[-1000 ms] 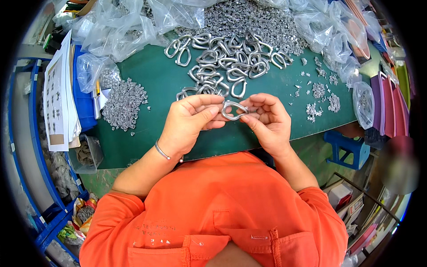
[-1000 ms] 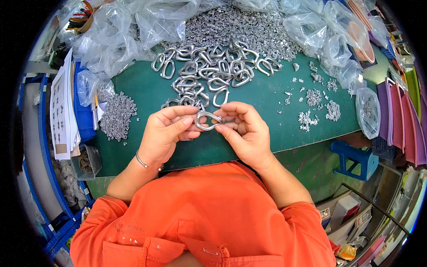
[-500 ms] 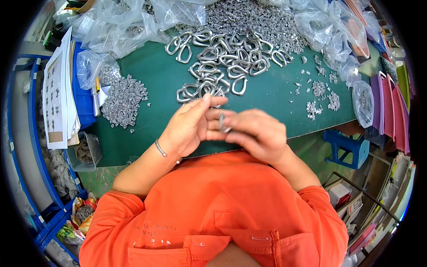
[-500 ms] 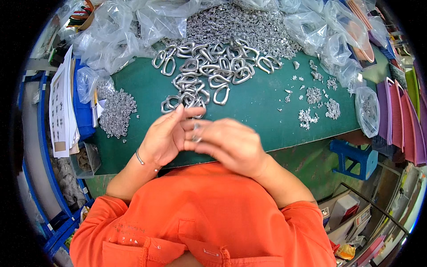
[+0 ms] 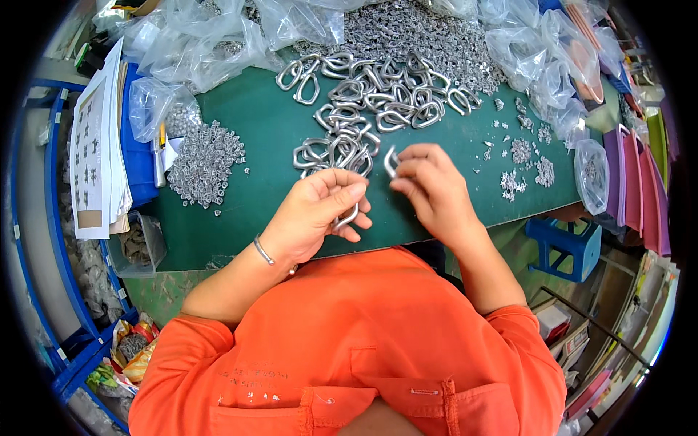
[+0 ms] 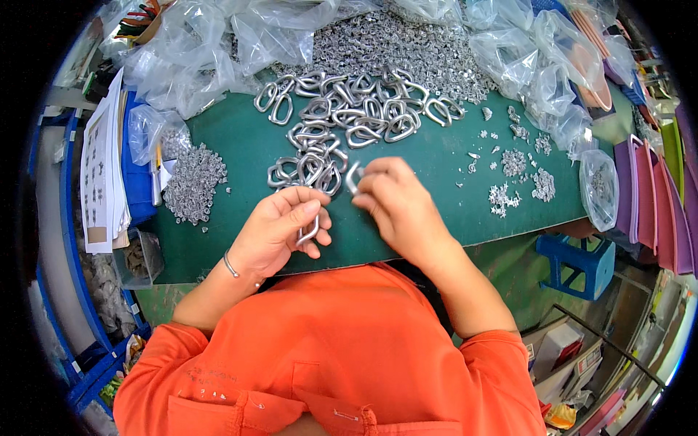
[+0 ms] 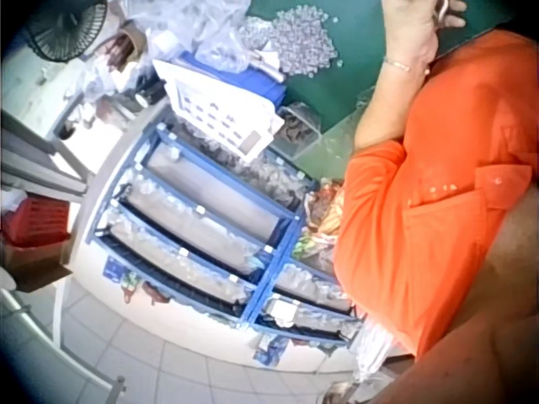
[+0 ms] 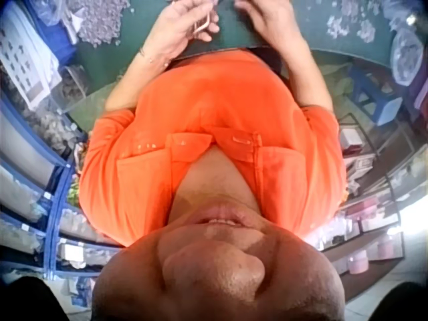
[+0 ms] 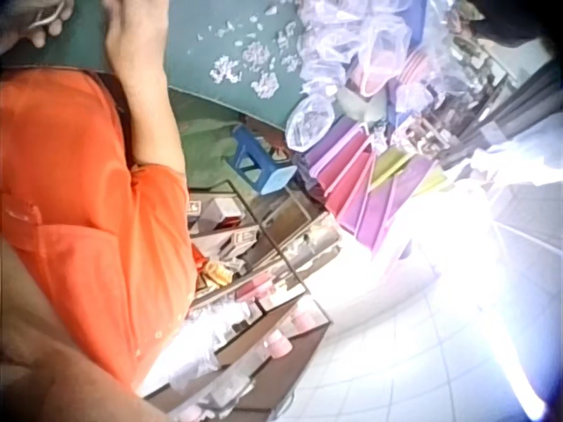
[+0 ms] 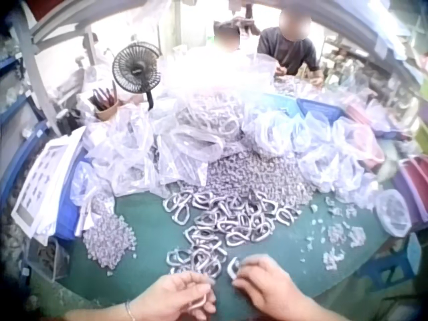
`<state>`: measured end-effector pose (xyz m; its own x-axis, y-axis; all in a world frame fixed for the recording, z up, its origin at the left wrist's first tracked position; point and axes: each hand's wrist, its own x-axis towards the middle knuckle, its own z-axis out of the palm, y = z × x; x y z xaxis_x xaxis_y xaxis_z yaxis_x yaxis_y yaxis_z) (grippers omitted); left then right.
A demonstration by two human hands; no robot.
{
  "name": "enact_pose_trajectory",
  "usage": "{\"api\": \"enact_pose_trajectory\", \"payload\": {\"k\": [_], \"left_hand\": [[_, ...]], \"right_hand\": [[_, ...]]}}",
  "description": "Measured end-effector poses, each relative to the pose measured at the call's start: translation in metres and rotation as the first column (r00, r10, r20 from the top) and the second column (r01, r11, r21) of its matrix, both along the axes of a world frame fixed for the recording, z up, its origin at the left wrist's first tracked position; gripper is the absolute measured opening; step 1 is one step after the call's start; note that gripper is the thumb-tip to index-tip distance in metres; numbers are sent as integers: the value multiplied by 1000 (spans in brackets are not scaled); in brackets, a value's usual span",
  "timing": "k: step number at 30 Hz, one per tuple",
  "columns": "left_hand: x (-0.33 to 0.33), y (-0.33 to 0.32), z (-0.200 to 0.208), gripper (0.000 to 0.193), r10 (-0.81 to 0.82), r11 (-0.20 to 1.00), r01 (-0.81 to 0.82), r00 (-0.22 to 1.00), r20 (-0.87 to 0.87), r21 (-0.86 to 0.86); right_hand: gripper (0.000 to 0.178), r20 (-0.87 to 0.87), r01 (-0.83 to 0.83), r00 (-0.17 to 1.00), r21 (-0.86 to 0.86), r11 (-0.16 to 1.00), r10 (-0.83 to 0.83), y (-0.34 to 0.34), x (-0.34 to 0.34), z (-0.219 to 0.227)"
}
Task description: The person connects metal loop components with small circular pins by hand on a workstation.
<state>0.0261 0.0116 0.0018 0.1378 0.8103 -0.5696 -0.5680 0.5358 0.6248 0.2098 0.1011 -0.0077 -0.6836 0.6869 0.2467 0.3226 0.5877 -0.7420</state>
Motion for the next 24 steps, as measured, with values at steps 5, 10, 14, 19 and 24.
{"api": "enact_pose_trajectory", "payload": {"k": [5, 10, 14, 19, 24], "left_hand": [[2, 1, -2, 21, 19, 996, -12, 996, -83, 88], [4, -1, 4, 15, 48, 985, -15, 981, -186, 174], [7, -3, 1, 16, 58, 985, -21, 975, -216, 171], [4, -3, 1, 16, 112, 980, -86, 984, -141, 182], [4, -3, 1, 15, 138, 974, -116, 985, -102, 196]], "right_hand": [[27, -277, -213, 947, -177, 961, 159, -14, 1, 3], [30, -349, -84, 895, -744, 663, -279, -29, -6, 3], [28, -432, 5, 840, -598, 801, -328, -34, -12, -5], [31, -505, 72, 821, -371, 926, -266, -31, -11, -12], [32, -492, 154, 839, -200, 968, -234, -31, -11, -14]]}}
